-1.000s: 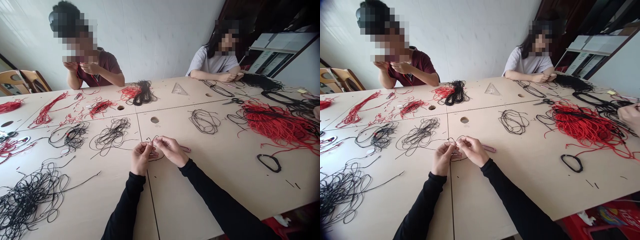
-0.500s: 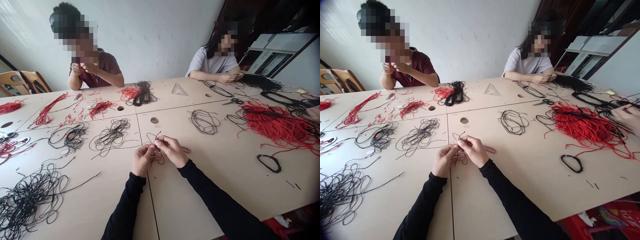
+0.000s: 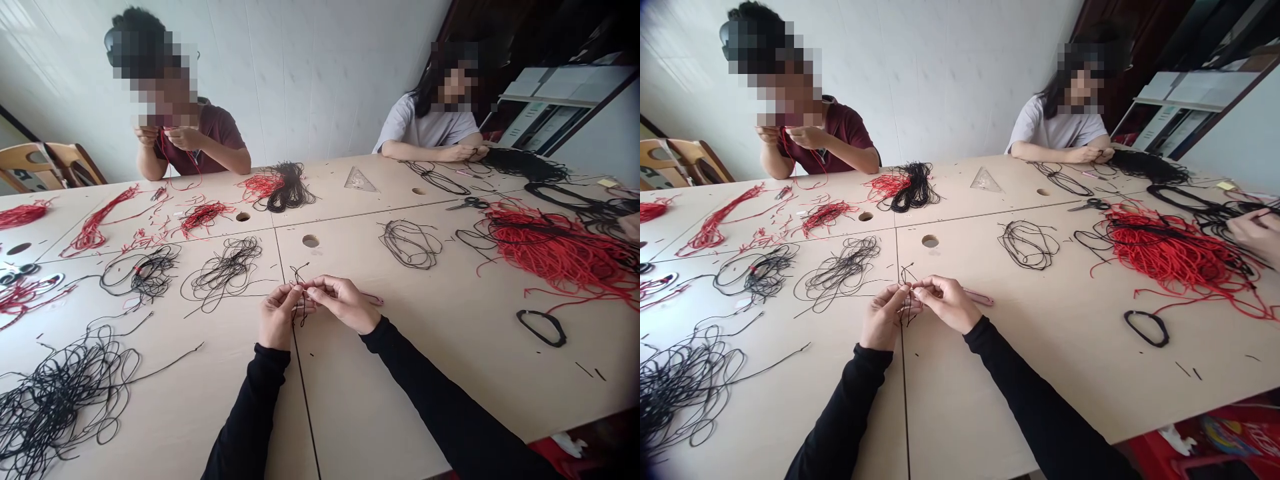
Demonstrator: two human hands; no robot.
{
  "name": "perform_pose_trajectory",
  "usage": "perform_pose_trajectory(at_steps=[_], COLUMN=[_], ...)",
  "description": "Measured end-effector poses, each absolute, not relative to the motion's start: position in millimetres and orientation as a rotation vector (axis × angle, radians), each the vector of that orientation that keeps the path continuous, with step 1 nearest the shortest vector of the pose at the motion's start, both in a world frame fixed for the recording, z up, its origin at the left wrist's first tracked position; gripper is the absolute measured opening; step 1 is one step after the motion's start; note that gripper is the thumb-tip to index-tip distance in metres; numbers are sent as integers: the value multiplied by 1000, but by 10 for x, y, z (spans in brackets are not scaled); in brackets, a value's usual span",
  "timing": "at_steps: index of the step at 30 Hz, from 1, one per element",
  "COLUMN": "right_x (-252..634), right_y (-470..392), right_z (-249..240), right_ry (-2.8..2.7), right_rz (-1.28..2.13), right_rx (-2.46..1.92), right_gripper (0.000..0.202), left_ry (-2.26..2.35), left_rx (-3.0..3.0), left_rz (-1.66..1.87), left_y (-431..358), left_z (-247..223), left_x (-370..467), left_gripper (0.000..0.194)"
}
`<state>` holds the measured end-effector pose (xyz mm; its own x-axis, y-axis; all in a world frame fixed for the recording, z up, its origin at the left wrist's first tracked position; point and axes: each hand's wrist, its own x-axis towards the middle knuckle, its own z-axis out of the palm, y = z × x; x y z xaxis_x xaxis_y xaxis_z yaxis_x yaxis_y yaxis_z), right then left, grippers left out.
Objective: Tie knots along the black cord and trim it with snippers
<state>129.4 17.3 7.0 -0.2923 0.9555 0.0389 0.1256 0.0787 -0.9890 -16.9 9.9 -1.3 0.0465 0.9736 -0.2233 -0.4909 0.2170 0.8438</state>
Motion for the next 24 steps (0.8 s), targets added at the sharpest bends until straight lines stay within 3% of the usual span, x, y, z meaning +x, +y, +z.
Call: perform_pose_trajectory(at_steps=[24], right_x=[1271], right_y=[157], right_z=[109], right_ry=[-1492], right_rz=[1118], right_rx=[-1216], right_gripper=[25], left_ry=[1026], left_rx=[858], left_rz=[1194], left_y=[65], left_z=[-36], left_x=[-99], left_gripper=[32])
